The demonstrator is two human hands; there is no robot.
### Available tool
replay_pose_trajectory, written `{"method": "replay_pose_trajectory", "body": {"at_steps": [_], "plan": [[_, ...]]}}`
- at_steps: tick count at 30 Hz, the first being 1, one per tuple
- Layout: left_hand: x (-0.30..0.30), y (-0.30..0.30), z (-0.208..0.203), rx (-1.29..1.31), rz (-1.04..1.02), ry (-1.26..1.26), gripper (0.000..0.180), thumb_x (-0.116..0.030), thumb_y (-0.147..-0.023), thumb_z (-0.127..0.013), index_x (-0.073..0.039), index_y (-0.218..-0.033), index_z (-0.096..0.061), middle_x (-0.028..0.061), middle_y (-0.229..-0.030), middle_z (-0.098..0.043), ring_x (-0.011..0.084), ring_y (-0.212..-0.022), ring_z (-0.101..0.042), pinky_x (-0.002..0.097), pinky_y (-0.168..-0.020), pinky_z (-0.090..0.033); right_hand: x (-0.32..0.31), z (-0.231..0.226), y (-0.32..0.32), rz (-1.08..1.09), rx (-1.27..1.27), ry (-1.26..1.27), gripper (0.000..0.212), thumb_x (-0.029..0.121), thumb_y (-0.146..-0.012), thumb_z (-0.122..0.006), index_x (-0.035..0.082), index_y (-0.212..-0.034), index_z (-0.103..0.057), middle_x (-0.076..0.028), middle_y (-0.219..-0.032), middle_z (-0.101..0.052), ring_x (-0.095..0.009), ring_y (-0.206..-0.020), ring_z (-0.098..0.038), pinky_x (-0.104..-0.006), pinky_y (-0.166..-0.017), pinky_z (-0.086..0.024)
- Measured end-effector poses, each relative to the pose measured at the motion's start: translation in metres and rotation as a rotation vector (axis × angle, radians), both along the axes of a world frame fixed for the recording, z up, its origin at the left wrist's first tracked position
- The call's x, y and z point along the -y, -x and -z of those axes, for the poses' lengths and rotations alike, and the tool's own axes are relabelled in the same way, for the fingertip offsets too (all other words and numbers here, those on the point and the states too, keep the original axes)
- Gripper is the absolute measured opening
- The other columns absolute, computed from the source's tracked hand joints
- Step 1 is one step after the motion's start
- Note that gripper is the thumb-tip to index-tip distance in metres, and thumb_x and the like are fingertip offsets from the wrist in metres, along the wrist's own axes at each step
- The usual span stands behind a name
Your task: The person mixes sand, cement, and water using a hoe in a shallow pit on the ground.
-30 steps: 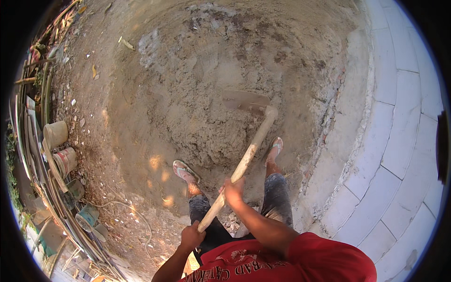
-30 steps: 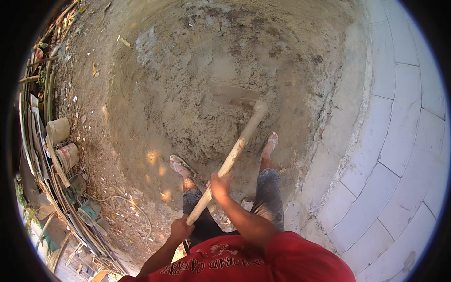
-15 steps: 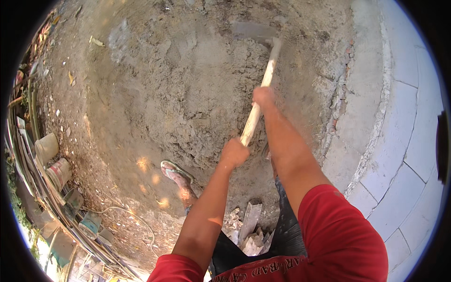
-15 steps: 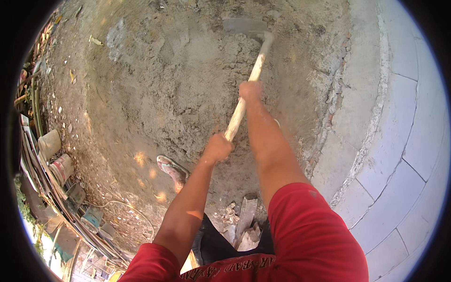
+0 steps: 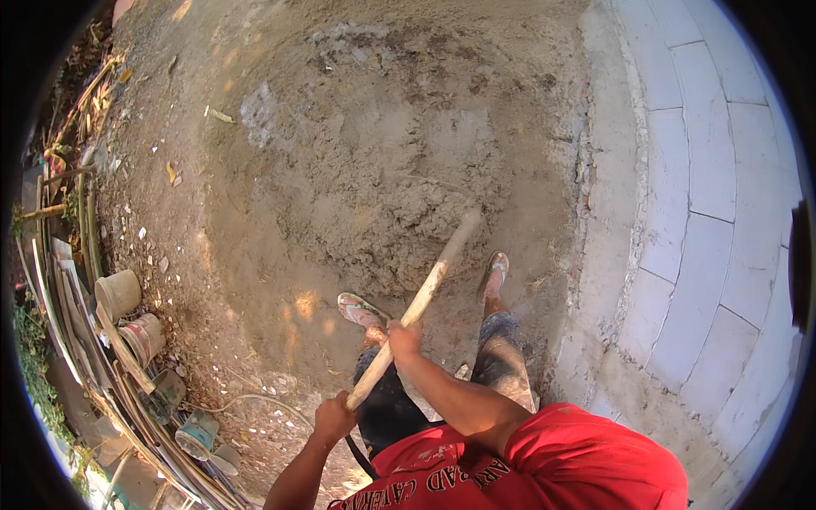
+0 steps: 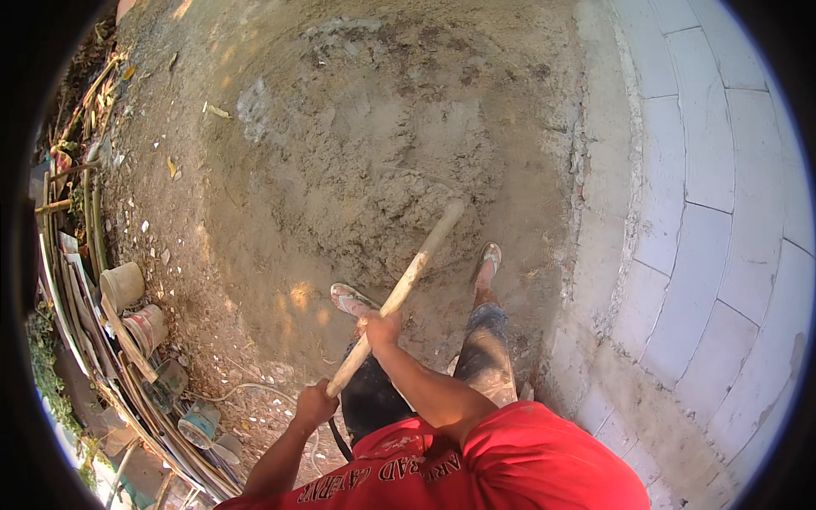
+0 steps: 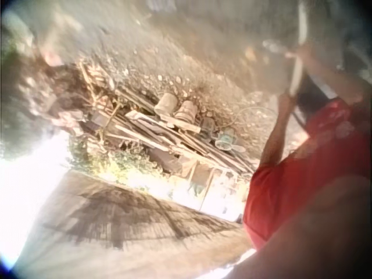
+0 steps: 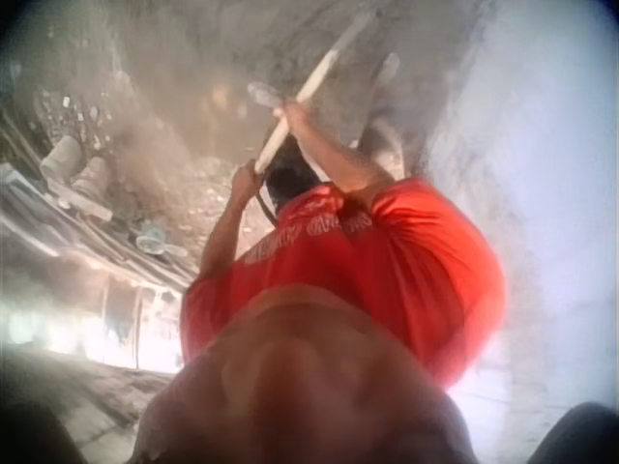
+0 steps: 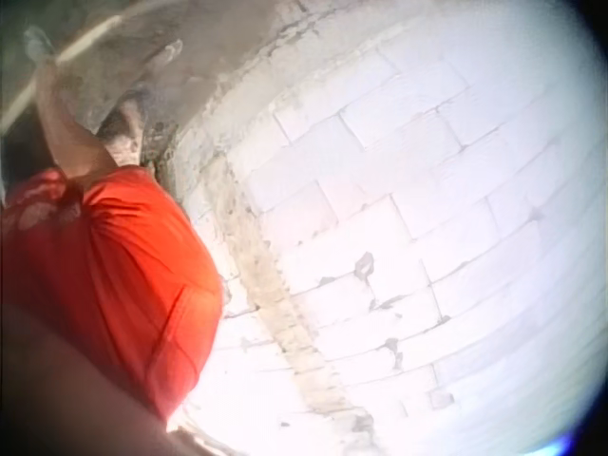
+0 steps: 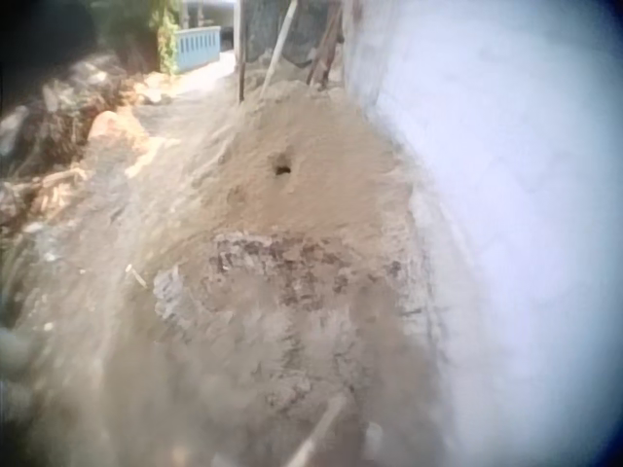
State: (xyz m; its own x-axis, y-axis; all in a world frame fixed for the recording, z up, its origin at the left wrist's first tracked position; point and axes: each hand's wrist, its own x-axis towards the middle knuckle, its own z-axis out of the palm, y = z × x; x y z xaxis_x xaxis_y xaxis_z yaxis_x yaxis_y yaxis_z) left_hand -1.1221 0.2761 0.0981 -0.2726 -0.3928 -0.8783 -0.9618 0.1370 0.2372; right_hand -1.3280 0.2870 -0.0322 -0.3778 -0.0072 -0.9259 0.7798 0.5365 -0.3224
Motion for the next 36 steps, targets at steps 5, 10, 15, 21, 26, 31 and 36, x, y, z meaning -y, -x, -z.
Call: {"method": "replay_pose_trajectory", "body": {"at_steps": [5,10,15,21,26,31,36], "plan": [[-0.039,0.009,0.012,0.002,0.023,0.02,0.032,-0.027,-0.079,-0.075,-0.007,-0.098,-0.059,0.0235,-0.074,-0.068,0.0453,-0.074,-0.068,0.0569,-0.067,-0.054,-0.018,-0.012,0.019,0.019,0.016,0.096,0.039,0.005,-0.088,-0.061,-0.001,-0.116,-0.035,-0.012,-0.079,-0.052,-0.022,-0.047,-0.057,-0.0365,-0.042,-0.051],[-0.002,0.239,0.182,-0.195,-0.045,0.151,0.031,-0.025,-0.083,-0.069,-0.006,-0.104,-0.058,0.0251,-0.082,-0.07,0.0471,-0.078,-0.068,0.0577,-0.072,-0.054,0.058,0.126,0.253,-0.017,-0.212,0.147,0.032,0.016,-0.096,-0.064,0.001,-0.112,-0.041,-0.008,-0.079,-0.052,-0.016,-0.053,-0.054,-0.0322,-0.043,-0.049],[0.062,0.497,0.265,-0.258,-0.169,0.005,0.036,-0.02,-0.083,-0.065,-0.001,-0.114,-0.065,0.0269,-0.105,-0.069,0.0426,-0.104,-0.066,0.0499,-0.089,-0.053,0.098,0.233,0.502,-0.32,-0.472,0.003,0.029,0.022,-0.096,-0.059,-0.007,-0.098,-0.056,-0.011,-0.072,-0.058,-0.022,-0.056,-0.06,-0.0375,-0.05,-0.053],[0.079,0.364,0.279,-0.12,-0.028,-0.131,0.036,-0.015,-0.082,-0.059,0.001,-0.114,-0.067,0.0263,-0.113,-0.068,0.0428,-0.108,-0.065,0.0479,-0.095,-0.052,0.081,0.268,0.36,-0.389,-0.212,-0.127,0.031,0.023,-0.096,-0.052,-0.008,-0.095,-0.059,-0.015,-0.074,-0.061,-0.026,-0.057,-0.063,-0.0402,-0.054,-0.055],[0.094,0.303,0.208,-0.216,0.131,-0.189,0.034,-0.016,-0.083,-0.059,0.0,-0.111,-0.069,0.0245,-0.112,-0.07,0.0412,-0.109,-0.066,0.0473,-0.094,-0.052,-0.009,0.281,0.33,-0.328,-0.245,-0.113,0.029,0.018,-0.093,-0.053,-0.008,-0.106,-0.06,-0.018,-0.078,-0.062,-0.029,-0.063,-0.065,-0.0424,-0.057,-0.056],[0.147,0.104,0.102,-0.106,0.281,-0.048,0.03,-0.018,-0.079,-0.064,0.0,-0.102,-0.069,0.0285,-0.1,-0.069,0.0437,-0.099,-0.067,0.0505,-0.088,-0.053,0.076,0.142,0.086,0.028,-0.128,-0.162,0.028,0.014,-0.091,-0.054,-0.009,-0.106,-0.059,-0.019,-0.079,-0.063,-0.03,-0.061,-0.066,-0.0439,-0.055,-0.056],[0.11,-0.057,0.024,-0.003,0.307,0.052,0.031,-0.021,-0.077,-0.071,-0.003,-0.101,-0.064,0.027,-0.087,-0.069,0.0466,-0.088,-0.067,0.0555,-0.079,-0.054,0.056,0.033,-0.073,0.254,-0.03,0.125,0.027,0.005,-0.088,-0.059,-0.004,-0.107,-0.043,-0.013,-0.072,-0.056,-0.023,-0.047,-0.058,-0.0373,-0.042,-0.05]]}}
